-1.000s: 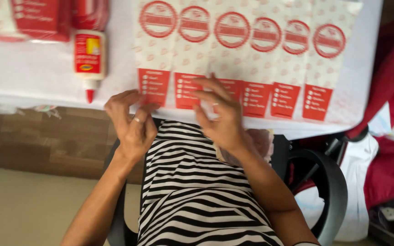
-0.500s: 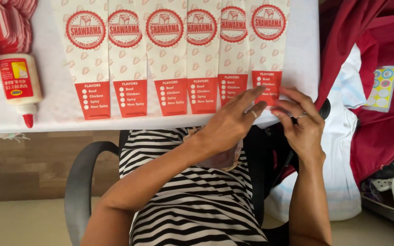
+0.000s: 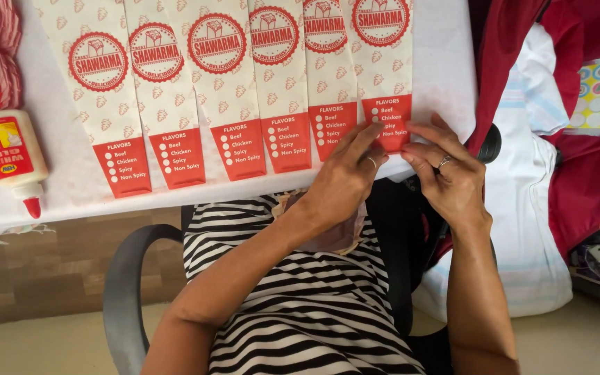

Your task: The person organizes several stacks of shawarma paper wrappers, applying adhesive from a glue bottle to the edges and pressing them together to form completed sleeves, before gathering and folding a final stack of the sleeves.

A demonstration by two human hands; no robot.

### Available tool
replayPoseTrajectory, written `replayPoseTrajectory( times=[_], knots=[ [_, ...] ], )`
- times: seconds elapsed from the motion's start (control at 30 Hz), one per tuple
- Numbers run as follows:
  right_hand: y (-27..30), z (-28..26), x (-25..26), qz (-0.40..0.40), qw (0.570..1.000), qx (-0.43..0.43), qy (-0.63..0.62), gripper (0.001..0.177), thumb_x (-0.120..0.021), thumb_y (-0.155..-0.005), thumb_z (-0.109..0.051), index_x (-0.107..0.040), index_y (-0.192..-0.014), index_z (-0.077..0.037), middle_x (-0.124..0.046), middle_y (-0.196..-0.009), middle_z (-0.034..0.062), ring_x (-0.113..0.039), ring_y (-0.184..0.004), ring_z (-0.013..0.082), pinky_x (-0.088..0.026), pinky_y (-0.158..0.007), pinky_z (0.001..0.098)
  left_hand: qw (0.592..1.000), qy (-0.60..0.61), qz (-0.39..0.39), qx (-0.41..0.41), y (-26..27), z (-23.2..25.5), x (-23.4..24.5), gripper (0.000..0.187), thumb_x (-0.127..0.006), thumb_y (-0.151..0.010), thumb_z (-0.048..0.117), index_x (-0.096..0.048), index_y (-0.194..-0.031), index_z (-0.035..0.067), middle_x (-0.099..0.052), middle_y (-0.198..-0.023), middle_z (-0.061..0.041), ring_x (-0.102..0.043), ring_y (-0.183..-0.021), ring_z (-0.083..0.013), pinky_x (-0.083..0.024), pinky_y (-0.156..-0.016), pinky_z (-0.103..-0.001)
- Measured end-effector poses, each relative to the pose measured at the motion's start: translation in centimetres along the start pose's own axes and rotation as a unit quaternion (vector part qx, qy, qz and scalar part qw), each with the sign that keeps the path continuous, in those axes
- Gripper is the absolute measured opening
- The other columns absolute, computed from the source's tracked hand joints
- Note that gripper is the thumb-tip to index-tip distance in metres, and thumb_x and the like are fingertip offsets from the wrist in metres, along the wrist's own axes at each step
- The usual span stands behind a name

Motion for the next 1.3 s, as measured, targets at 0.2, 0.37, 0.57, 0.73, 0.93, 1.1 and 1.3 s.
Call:
replayPoseTrajectory(
  times=[0.2,0.37,0.57,0.73,0.93,1.1,1.3],
  knots=[
    [-0.9,-0.1,0.1,0.013,0.999,-0.048,0.006,0.012,-0.086,-0.093,0.004,-0.074,-0.091,0.006,-0.074,-0.113,0.0200,-0.072,-0.102,0.0407,-0.053,-0.108,0.0566,0.998,-0.011,0.039,0.051,-0.9,-0.3,-0.6,0.015,-0.069,-0.094,0.004,-0.072,-0.088,-0.010,-0.062,-0.116,-0.018,-0.067,-0.113,-0.0333,-0.051,-0.104,-0.043],
    [-0.8,0.8,-0.2,0.023,0.995,-0.092,-0.035,0.019,-0.090,-0.087,0.007,-0.074,-0.097,0.006,-0.072,-0.115,0.0198,-0.072,-0.105,0.0384,-0.055,-0.103,0.0537,0.990,0.030,0.008,0.137,-1.8,-0.7,-0.3,0.006,-0.075,-0.083,-0.002,-0.071,-0.086,-0.006,-0.061,-0.111,-0.012,-0.066,-0.112,-0.0295,-0.048,-0.106,-0.041],
    [-0.6,0.6,-0.6,0.029,0.992,-0.120,-0.040,0.022,-0.090,-0.090,0.005,-0.075,-0.106,0.002,-0.069,-0.119,0.0191,-0.069,-0.111,0.0316,-0.054,-0.096,0.0392,0.982,0.067,0.003,0.176,-1.8,-1.1,-0.7,0.015,-0.069,-0.081,-0.005,-0.066,-0.095,-0.008,-0.057,-0.115,-0.017,-0.062,-0.113,-0.0357,-0.047,-0.106,-0.046],
    [-0.3,1.4,-0.4,-0.010,0.984,-0.164,-0.074,0.021,-0.083,-0.095,0.009,-0.072,-0.112,0.003,-0.069,-0.126,0.0210,-0.067,-0.120,0.0260,-0.051,-0.089,0.0280,0.972,0.130,-0.031,0.192,-1.3,-1.2,-0.7,0.039,-0.052,-0.070,-0.022,-0.062,-0.107,-0.013,-0.053,-0.125,-0.024,-0.057,-0.119,-0.0444,-0.045,-0.109,-0.051],
    [-0.6,0.5,-0.6,-0.025,0.981,-0.181,-0.057,0.021,-0.079,-0.096,0.009,-0.072,-0.115,0.004,-0.068,-0.129,0.0213,-0.066,-0.123,0.0270,-0.050,-0.085,0.0280,0.988,0.052,-0.029,0.143,-0.8,-0.4,-1.5,0.038,-0.052,-0.073,-0.017,-0.060,-0.109,-0.014,-0.052,-0.129,-0.028,-0.056,-0.123,-0.0431,-0.047,-0.106,-0.053],
    [-0.5,-0.6,-1.3,-0.017,0.991,-0.109,0.068,0.028,-0.075,-0.094,0.014,-0.076,-0.119,0.001,-0.071,-0.128,0.0196,-0.068,-0.121,0.0307,-0.052,-0.100,0.0376,0.997,0.064,-0.006,0.054,0.2,0.3,-0.3,0.030,-0.061,-0.097,0.000,-0.063,-0.125,-0.008,-0.044,-0.151,-0.025,-0.051,-0.142,-0.0400,-0.037,-0.126,-0.053],
    [0.2,0.5,-1.4,0.037,0.995,-0.089,0.025,0.036,-0.069,-0.088,0.014,-0.072,-0.124,0.009,-0.065,-0.131,0.0253,-0.059,-0.129,0.0378,-0.050,-0.117,0.0458,0.961,-0.148,0.145,0.184,2.3,-7.3,12.2,0.042,-0.060,-0.097,-0.007,-0.054,-0.138,0.004,-0.052,-0.148,-0.021,-0.056,-0.132,-0.0436,-0.047,-0.111,-0.059]
  ],
)
Point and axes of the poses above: each hand's wrist, its own y-axis away from the middle knuckle, its own x-axis out of the back of the hand, z = x × y, the point moved 5 cm from there along -y, towards the middle knuckle
